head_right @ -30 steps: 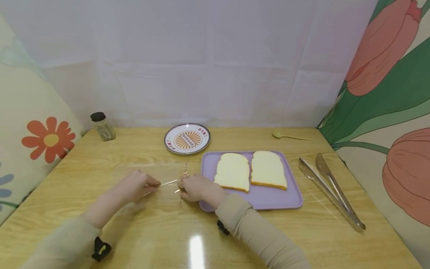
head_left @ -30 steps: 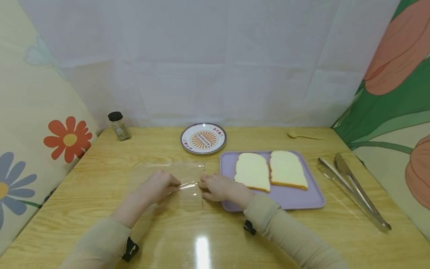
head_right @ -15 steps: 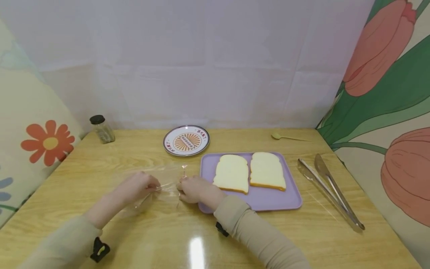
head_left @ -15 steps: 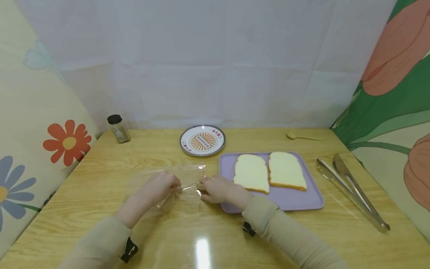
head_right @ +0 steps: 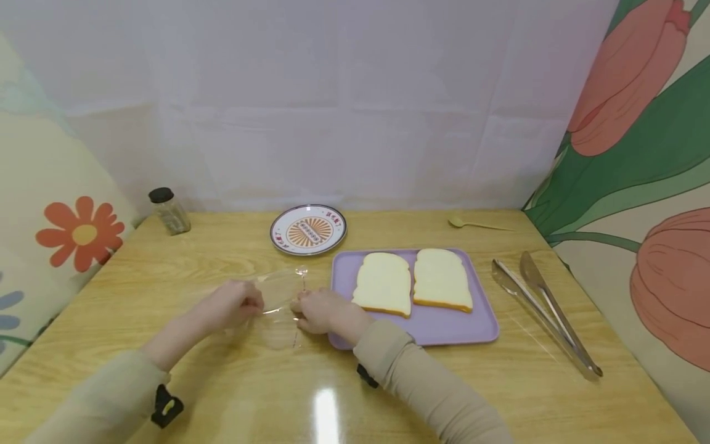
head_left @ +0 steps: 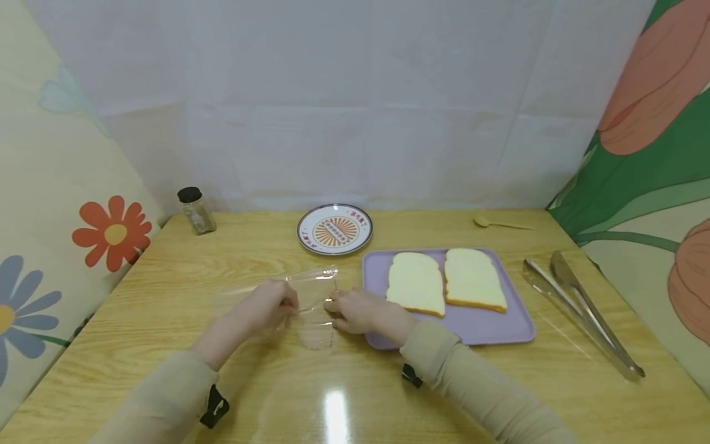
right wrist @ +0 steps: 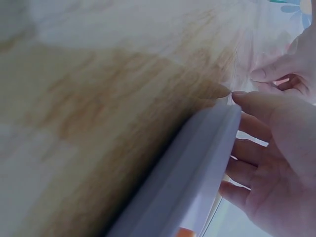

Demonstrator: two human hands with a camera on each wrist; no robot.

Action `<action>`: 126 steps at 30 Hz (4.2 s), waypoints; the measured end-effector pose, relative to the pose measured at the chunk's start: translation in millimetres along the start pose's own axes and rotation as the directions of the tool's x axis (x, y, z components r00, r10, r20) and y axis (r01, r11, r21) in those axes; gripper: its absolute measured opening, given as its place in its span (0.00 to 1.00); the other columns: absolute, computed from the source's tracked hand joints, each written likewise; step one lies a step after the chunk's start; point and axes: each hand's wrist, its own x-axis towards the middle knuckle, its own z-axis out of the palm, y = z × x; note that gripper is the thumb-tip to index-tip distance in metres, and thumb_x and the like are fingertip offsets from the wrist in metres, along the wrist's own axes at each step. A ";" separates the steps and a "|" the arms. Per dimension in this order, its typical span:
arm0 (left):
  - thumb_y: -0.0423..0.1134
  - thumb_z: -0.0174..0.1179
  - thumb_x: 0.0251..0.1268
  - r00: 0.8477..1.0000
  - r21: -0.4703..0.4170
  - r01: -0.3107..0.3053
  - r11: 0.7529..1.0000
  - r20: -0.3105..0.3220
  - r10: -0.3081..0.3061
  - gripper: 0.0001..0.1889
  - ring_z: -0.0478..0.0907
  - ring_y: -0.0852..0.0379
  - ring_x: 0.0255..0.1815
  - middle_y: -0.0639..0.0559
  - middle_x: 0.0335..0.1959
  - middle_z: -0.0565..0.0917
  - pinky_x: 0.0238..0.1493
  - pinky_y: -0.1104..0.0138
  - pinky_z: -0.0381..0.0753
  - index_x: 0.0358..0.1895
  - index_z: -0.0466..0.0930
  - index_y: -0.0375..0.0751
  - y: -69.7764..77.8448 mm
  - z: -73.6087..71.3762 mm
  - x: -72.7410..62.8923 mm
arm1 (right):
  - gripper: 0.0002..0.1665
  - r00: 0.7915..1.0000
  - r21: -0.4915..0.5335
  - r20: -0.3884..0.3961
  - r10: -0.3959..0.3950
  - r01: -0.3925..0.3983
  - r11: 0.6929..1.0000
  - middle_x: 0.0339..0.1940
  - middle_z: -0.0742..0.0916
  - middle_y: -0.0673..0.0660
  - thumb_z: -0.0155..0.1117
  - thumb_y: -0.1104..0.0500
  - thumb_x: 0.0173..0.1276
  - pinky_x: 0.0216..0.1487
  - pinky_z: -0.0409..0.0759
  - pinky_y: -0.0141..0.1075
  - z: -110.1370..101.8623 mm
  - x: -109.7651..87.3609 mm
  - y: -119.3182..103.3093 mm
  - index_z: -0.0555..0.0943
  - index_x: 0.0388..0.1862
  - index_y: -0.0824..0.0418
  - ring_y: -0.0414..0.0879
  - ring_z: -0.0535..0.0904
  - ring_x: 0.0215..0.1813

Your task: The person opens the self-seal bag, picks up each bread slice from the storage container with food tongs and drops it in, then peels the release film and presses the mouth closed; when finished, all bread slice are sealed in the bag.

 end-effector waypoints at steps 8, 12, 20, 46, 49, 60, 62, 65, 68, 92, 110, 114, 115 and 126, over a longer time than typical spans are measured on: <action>0.26 0.65 0.49 0.997 0.044 -0.035 0.998 -0.063 0.038 0.11 0.70 0.65 0.22 0.57 0.19 0.77 0.25 0.70 0.74 0.17 0.76 0.43 -4.8 2.7 -1.6 | 0.16 1.000 0.030 0.002 -0.005 0.005 1.000 0.47 0.82 0.56 0.59 0.54 0.67 0.51 0.80 0.39 1.4 -1.3 0.9 0.78 0.52 0.55 0.50 0.81 0.45; 0.26 0.63 0.53 0.992 0.063 -0.056 0.996 -0.111 0.063 0.10 0.74 0.62 0.23 0.56 0.20 0.78 0.28 0.66 0.78 0.20 0.77 0.42 -7.4 3.8 -5.1 | 0.21 1.000 0.031 0.021 0.010 -0.011 0.999 0.53 0.81 0.57 0.58 0.53 0.68 0.55 0.79 0.40 0.8 -2.2 0.2 0.76 0.58 0.55 0.52 0.81 0.50; 0.24 0.61 0.55 0.989 -0.011 -0.008 1.000 -0.151 0.007 0.09 0.72 0.64 0.24 0.55 0.21 0.78 0.27 0.69 0.76 0.22 0.78 0.41 -9.3 5.8 -7.7 | 0.31 0.994 0.105 0.080 0.070 -0.078 0.991 0.67 0.74 0.60 0.55 0.52 0.70 0.66 0.72 0.41 -0.8 -1.8 -0.5 0.63 0.71 0.54 0.54 0.75 0.62; 0.25 0.58 0.49 0.977 -0.055 0.012 0.998 -0.212 -0.023 0.09 0.74 0.66 0.23 0.55 0.21 0.83 0.27 0.71 0.79 0.21 0.82 0.43 -7.4 5.4 -3.4 | 0.33 0.995 0.109 0.081 0.051 -0.060 0.992 0.69 0.72 0.58 0.55 0.54 0.70 0.63 0.75 0.42 -1.4 -3.3 -1.2 0.61 0.72 0.50 0.53 0.74 0.63; 0.25 0.58 0.49 0.974 -0.095 0.045 0.994 -0.219 -0.065 0.09 0.81 0.61 0.26 0.53 0.23 0.85 0.31 0.69 0.83 0.22 0.83 0.42 -7.3 6.4 -1.9 | 0.34 0.996 0.113 0.078 0.053 -0.062 0.992 0.69 0.71 0.58 0.56 0.54 0.70 0.62 0.75 0.42 -0.9 -2.9 -0.4 0.60 0.73 0.49 0.55 0.75 0.62; 0.24 0.60 0.57 0.982 -0.066 0.043 0.997 -0.180 -0.054 0.04 0.78 0.59 0.26 0.49 0.25 0.83 0.29 0.66 0.80 0.30 0.80 0.35 -11.1 4.9 -3.0 | 0.33 0.992 0.114 0.099 0.078 -0.089 0.989 0.70 0.70 0.60 0.55 0.52 0.71 0.67 0.71 0.42 -3.1 -3.2 -2.5 0.60 0.73 0.48 0.55 0.73 0.64; 0.23 0.61 0.55 0.986 -0.049 0.021 0.999 -0.166 -0.029 0.04 0.80 0.56 0.28 0.48 0.26 0.84 0.31 0.63 0.82 0.30 0.81 0.34 -11.8 3.9 -4.1 | 0.33 0.991 0.105 0.106 0.080 -0.092 0.990 0.70 0.70 0.60 0.54 0.52 0.71 0.67 0.70 0.43 -3.7 -2.9 -2.8 0.59 0.73 0.48 0.54 0.72 0.66; 0.22 0.61 0.54 0.994 -0.039 0.004 0.999 -0.105 -0.008 0.06 0.80 0.56 0.30 0.46 0.29 0.85 0.32 0.64 0.82 0.34 0.83 0.32 -11.8 2.5 -4.3 | 0.34 0.990 0.096 0.110 0.085 -0.095 0.991 0.69 0.71 0.61 0.54 0.52 0.71 0.67 0.70 0.42 -4.6 -2.3 -2.8 0.58 0.74 0.48 0.54 0.72 0.66; 0.25 0.62 0.56 0.999 -0.046 -0.014 0.999 -0.053 0.012 0.05 0.78 0.59 0.29 0.48 0.29 0.83 0.30 0.69 0.81 0.36 0.84 0.31 -10.8 2.2 -3.0 | 0.36 0.993 0.094 0.089 0.081 -0.089 0.992 0.66 0.74 0.62 0.55 0.53 0.71 0.66 0.72 0.40 -5.4 -1.1 -2.8 0.56 0.75 0.49 0.53 0.76 0.62; 0.26 0.62 0.55 0.986 -0.084 -0.066 0.994 -0.156 0.052 0.05 0.80 0.58 0.28 0.52 0.26 0.82 0.32 0.68 0.83 0.27 0.82 0.39 -17.5 4.5 -3.2 | 0.41 0.950 0.116 0.262 0.169 -0.205 0.972 0.78 0.53 0.53 0.47 0.38 0.71 0.76 0.50 0.49 -2.3 13.8 -12.9 0.48 0.77 0.47 0.51 0.46 0.78; 0.28 0.60 0.53 0.977 -0.156 0.086 0.984 -0.180 -0.114 0.05 0.80 0.60 0.28 0.52 0.25 0.85 0.33 0.66 0.83 0.27 0.84 0.39 -13.2 2.4 -2.6 | 0.39 0.956 0.086 0.248 0.159 -0.185 0.979 0.78 0.55 0.53 0.47 0.38 0.71 0.75 0.56 0.49 -3.8 13.3 -16.0 0.49 0.76 0.46 0.50 0.49 0.78; 0.29 0.58 0.59 0.983 -0.128 0.074 0.989 -0.160 -0.095 0.04 0.80 0.58 0.31 0.51 0.27 0.84 0.36 0.62 0.83 0.30 0.81 0.37 -12.2 1.7 -2.5 | 0.39 0.954 0.085 0.252 0.163 -0.190 0.978 0.78 0.55 0.54 0.47 0.38 0.71 0.75 0.56 0.49 -5.0 12.2 -16.7 0.50 0.76 0.46 0.51 0.50 0.77; 0.29 0.56 0.61 0.984 -0.121 0.065 0.991 -0.157 -0.083 0.04 0.80 0.57 0.33 0.51 0.28 0.84 0.37 0.61 0.82 0.31 0.80 0.37 -11.9 2.2 -2.7 | 0.40 0.953 0.085 0.256 0.165 -0.192 0.978 0.78 0.54 0.54 0.47 0.38 0.71 0.75 0.56 0.49 -5.2 12.0 -16.7 0.49 0.76 0.46 0.51 0.50 0.77; 0.30 0.52 0.67 0.976 -0.072 0.058 0.996 -0.203 -0.071 0.03 0.75 0.58 0.32 0.50 0.31 0.80 0.33 0.64 0.76 0.36 0.74 0.38 -8.2 1.5 -8.1 | 0.38 0.951 0.063 0.264 0.163 -0.186 0.981 0.77 0.56 0.54 0.46 0.37 0.71 0.75 0.56 0.49 -5.5 12.6 -18.8 0.51 0.76 0.46 0.52 0.51 0.77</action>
